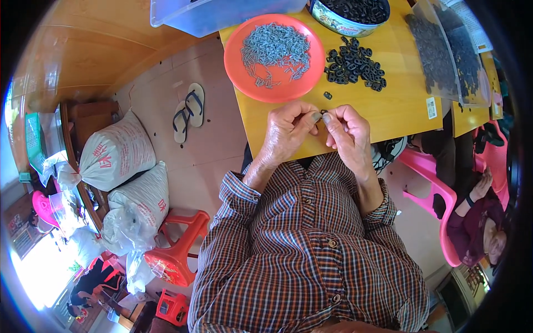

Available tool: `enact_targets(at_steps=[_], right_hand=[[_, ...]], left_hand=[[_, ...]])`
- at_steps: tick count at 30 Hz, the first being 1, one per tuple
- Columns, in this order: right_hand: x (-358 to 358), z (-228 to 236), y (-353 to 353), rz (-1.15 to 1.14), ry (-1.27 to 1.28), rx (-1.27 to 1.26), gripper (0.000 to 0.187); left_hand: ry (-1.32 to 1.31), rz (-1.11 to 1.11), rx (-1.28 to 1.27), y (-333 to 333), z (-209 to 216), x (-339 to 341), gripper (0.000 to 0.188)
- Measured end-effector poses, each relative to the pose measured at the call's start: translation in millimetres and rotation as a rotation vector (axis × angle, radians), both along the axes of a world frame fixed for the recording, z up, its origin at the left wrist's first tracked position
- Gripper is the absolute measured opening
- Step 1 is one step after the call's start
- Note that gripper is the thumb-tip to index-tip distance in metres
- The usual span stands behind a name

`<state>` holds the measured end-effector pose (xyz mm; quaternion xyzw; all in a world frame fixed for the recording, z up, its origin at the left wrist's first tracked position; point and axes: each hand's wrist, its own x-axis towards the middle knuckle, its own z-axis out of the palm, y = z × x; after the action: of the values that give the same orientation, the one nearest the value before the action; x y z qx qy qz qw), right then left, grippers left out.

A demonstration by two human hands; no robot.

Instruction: Assembling small hardware components by placing silver rings onto black plastic bases.

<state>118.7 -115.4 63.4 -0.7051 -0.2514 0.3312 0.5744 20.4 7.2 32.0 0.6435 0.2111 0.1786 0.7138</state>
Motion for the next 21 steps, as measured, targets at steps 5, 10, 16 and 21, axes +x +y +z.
enact_targets(at_steps=[5,10,16,21], right_hand=[[0.6,-2.6,-0.8,-0.035,0.069,0.002,0.014],[3.2,-3.6,-3.6,-0.033,0.108,-0.005,0.015],[3.6,-0.7,-2.7,-0.057,0.185,-0.044,0.018],[2.4,0.5,-1.3,-0.102,0.318,-0.038,0.021]], left_hand=[[0.015,-0.005,-0.039,-0.9,1.9,1.7,0.008],[0.022,-0.028,0.017,1.3,1.4,0.2,0.01],[0.044,-0.034,-0.006,1.2,3.0,-0.5,0.013],[0.01,-0.035,-0.022,2.3,1.0,-2.7,0.014]])
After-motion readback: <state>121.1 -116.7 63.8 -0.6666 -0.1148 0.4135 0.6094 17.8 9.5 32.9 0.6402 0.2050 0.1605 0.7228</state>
